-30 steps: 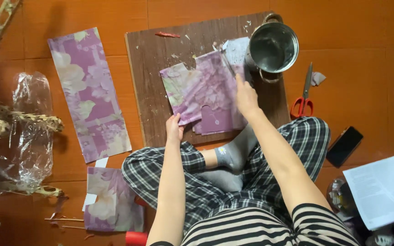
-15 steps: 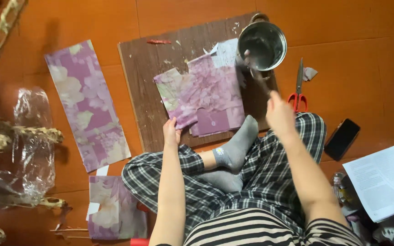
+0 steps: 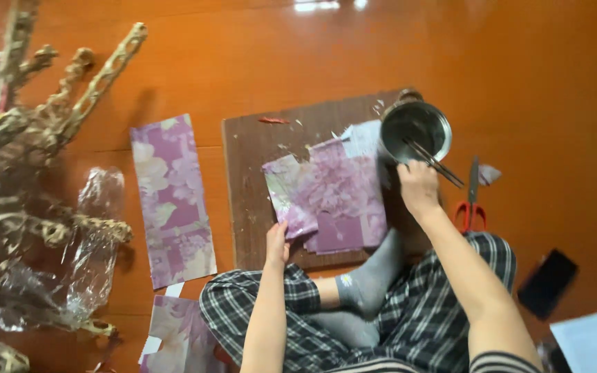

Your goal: Cutting purple paper with scissors and applying it to a large woven giraffe sculpture

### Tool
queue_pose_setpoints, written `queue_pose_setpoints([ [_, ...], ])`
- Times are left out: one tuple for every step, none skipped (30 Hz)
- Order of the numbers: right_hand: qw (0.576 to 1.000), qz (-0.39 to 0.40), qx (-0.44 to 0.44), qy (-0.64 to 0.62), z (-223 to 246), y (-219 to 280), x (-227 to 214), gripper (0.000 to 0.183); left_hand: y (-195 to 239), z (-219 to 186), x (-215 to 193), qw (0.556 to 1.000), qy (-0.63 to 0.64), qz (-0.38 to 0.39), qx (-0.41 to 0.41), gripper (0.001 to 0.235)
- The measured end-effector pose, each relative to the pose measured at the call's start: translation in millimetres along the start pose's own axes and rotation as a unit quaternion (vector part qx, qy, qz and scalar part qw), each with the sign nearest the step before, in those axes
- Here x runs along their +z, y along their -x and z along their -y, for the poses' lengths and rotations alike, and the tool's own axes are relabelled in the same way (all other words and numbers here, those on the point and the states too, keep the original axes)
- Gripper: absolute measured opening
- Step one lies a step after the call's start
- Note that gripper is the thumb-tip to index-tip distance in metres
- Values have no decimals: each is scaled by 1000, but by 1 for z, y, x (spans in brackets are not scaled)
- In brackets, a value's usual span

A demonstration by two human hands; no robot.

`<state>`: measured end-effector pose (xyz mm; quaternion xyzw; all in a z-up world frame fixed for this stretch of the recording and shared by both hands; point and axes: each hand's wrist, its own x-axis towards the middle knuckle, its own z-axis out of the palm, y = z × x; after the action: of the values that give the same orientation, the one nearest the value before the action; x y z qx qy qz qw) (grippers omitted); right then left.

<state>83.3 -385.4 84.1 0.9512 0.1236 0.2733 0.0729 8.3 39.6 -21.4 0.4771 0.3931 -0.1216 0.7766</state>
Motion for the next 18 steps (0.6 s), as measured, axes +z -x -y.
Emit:
queue_pose_setpoints([
  [1000, -10, -11, -5, -3, 7, -1, 9, 1, -3, 2, 1000, 11, -5, 9, 37],
  [999, 21, 31, 11, -10, 11, -1, 4, 3, -2, 6, 1000, -16, 4, 20, 39],
  [996, 52, 73, 28, -16, 15, -1, 6, 5, -2, 9, 999, -43, 12, 30, 41],
  [998, 40, 49, 22, -21, 16, -9, 6, 6, -3, 10, 999, -20, 1, 39, 41],
  [997, 36, 68, 16, -25, 18, -17, 10, 7, -5, 9, 996, -71, -3, 52, 36],
  [996, 31, 83, 7, -30, 18, -23, 14, 10, -5, 6, 991, -119, -12, 63, 31],
  [998, 19, 53, -2, -15, 20, -32, 14, 9, -5, 14, 993, -91, -27, 72, 31],
  [987, 53, 110, -100, 2, 23, -40, 9, 9, -8, 19, 993, -85, -23, 84, 31],
  [962, 94, 163, -196, 17, 29, -48, 13, 8, -12, 23, 992, -80, -18, 96, 32],
  [965, 91, 133, -205, 52, 32, -45, 13, 26, -22, 35, 992, -55, -36, 104, 32],
  [824, 252, 238, -448, 86, 38, -43, 32, 43, -32, 49, 994, -37, 10, 104, 25],
  [587, 398, 320, -628, 118, 53, -43, 56, 61, -42, 61, 993, -25, 58, 104, 23],
  [591, 412, 297, -626, 147, 47, -62, 56, 78, -51, 70, 993, -4, 42, 112, 23],
  [357, 416, 267, -793, 176, 46, -83, 61, 94, -61, 79, 990, -9, 63, 125, 22],
  [89, 395, 223, -887, 203, 47, -104, 84, 110, -72, 89, 987, -15, 83, 138, 22],
  [89, 408, 213, -883, 213, 30, -118, 84, 126, -76, 89, 987, -3, 73, 145, 22],
  [8, 308, 249, -918, 223, 14, -133, 90, 141, -80, 90, 979, -39, 76, 183, 19],
  [-75, 198, 285, -935, 236, 2, -149, 101, 157, -83, 88, 970, -80, 79, 217, 17],
])
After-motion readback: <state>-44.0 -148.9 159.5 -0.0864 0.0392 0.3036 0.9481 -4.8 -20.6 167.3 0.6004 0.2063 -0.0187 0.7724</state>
